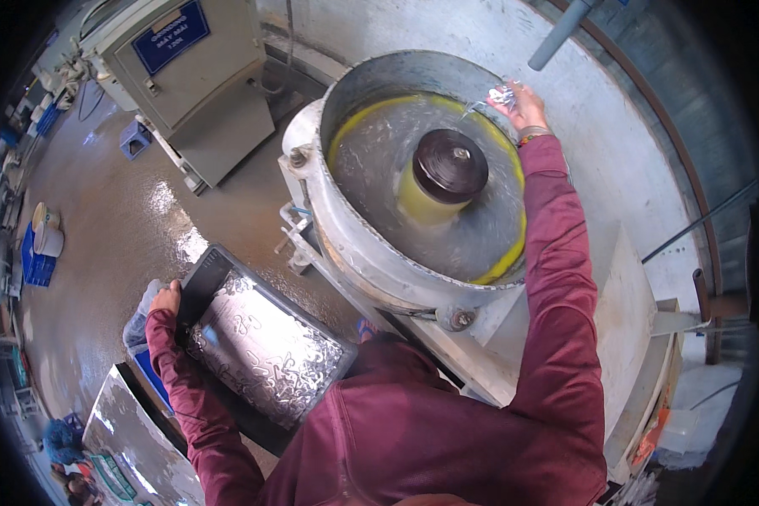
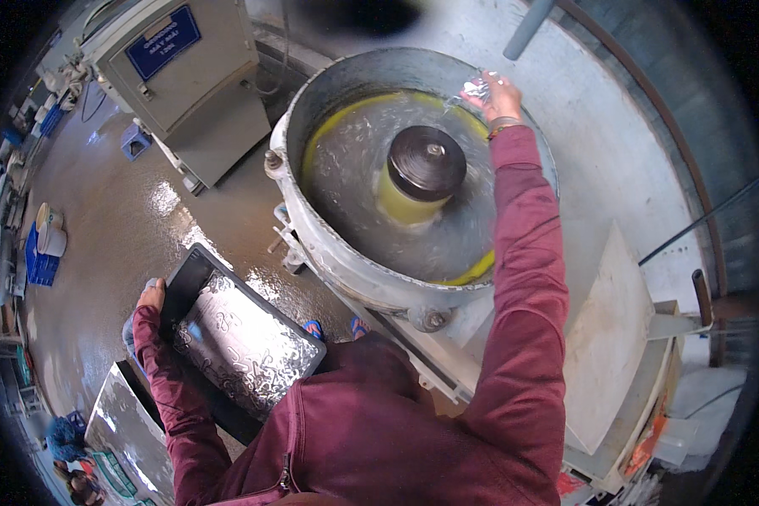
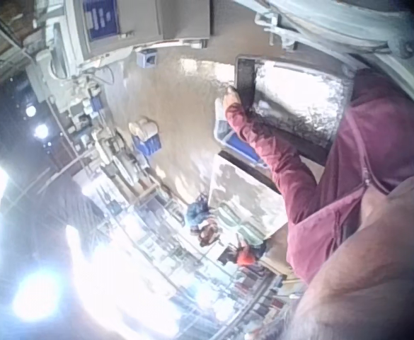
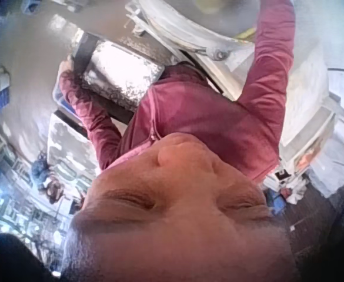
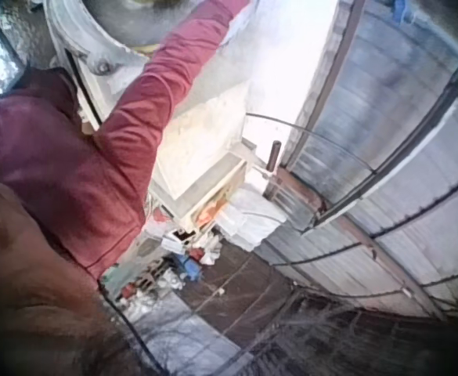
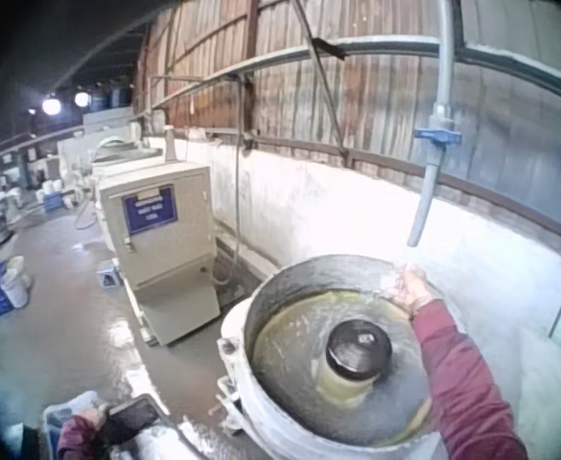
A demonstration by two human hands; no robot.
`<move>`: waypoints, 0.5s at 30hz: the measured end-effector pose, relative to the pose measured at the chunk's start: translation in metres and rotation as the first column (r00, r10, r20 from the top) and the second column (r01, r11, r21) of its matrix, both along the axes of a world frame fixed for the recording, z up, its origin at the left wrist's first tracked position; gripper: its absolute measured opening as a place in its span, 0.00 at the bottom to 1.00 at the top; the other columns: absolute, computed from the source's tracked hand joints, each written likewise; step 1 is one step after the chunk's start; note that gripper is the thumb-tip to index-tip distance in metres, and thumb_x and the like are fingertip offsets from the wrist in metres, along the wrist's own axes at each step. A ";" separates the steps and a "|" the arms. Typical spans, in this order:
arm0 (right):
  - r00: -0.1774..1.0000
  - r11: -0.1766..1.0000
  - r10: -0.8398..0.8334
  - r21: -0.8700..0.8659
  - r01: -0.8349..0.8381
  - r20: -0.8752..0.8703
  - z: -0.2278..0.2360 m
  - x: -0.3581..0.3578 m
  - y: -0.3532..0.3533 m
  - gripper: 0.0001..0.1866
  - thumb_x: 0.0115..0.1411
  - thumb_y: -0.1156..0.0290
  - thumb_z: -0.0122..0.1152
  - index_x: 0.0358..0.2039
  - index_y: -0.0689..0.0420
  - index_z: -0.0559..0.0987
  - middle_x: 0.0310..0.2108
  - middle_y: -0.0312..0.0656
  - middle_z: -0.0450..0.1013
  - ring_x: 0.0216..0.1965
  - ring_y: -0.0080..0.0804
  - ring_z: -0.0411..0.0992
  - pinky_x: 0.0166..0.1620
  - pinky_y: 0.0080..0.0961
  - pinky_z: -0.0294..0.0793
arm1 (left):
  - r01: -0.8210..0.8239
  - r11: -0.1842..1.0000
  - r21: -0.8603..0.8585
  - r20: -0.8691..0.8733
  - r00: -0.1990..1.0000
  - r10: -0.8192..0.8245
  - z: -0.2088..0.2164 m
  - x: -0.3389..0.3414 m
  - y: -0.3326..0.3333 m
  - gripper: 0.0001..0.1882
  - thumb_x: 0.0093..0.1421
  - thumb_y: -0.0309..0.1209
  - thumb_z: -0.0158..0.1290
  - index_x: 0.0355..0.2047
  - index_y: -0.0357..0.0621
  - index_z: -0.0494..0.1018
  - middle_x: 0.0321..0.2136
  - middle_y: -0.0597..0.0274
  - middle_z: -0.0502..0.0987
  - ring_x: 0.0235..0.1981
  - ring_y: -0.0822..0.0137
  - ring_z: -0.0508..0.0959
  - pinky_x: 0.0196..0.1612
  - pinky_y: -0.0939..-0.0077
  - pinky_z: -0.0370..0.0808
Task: The person repeatedly scoops small metal pieces from a black tray and drops them into a rotating industrial machine. Another worker briefly adds a granular substance to the machine. The person continues loading the tray contents until the tray is empty.
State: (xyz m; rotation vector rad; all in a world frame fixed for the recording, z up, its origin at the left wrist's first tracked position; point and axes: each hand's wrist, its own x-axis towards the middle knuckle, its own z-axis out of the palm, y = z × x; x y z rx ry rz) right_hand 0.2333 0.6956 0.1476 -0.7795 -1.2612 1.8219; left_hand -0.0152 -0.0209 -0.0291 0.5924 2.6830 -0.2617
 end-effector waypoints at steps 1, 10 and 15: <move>0.998 0.998 -0.013 0.054 0.010 0.056 0.010 0.015 0.004 0.08 0.61 0.72 0.49 0.38 0.63 0.66 0.36 0.49 0.68 0.40 0.45 0.71 0.40 0.52 0.77 | -0.005 1.000 0.005 -0.007 1.000 0.005 -0.003 -0.003 -0.002 0.14 0.63 0.37 0.32 0.42 0.50 0.64 0.37 0.39 0.74 0.39 0.40 0.75 0.41 0.51 0.72; 0.767 0.987 -0.047 0.150 -0.064 0.639 0.009 0.115 -0.036 0.16 0.54 0.79 0.52 0.44 0.70 0.68 0.40 0.54 0.68 0.38 0.43 0.71 0.25 0.32 0.80 | 0.092 0.991 -0.100 0.003 0.996 -0.092 -0.006 -0.027 0.029 0.14 0.63 0.38 0.31 0.45 0.55 0.63 0.40 0.41 0.73 0.42 0.43 0.74 0.43 0.52 0.71; 0.544 0.909 -0.046 0.262 -0.325 0.838 0.063 0.142 -0.055 0.12 0.50 0.85 0.52 0.37 0.71 0.69 0.26 0.47 0.72 0.26 0.33 0.75 0.14 0.22 0.69 | 0.104 0.993 -0.061 0.000 0.995 -0.104 0.006 -0.029 0.052 0.18 0.63 0.42 0.28 0.45 0.51 0.64 0.41 0.40 0.73 0.43 0.40 0.73 0.45 0.50 0.70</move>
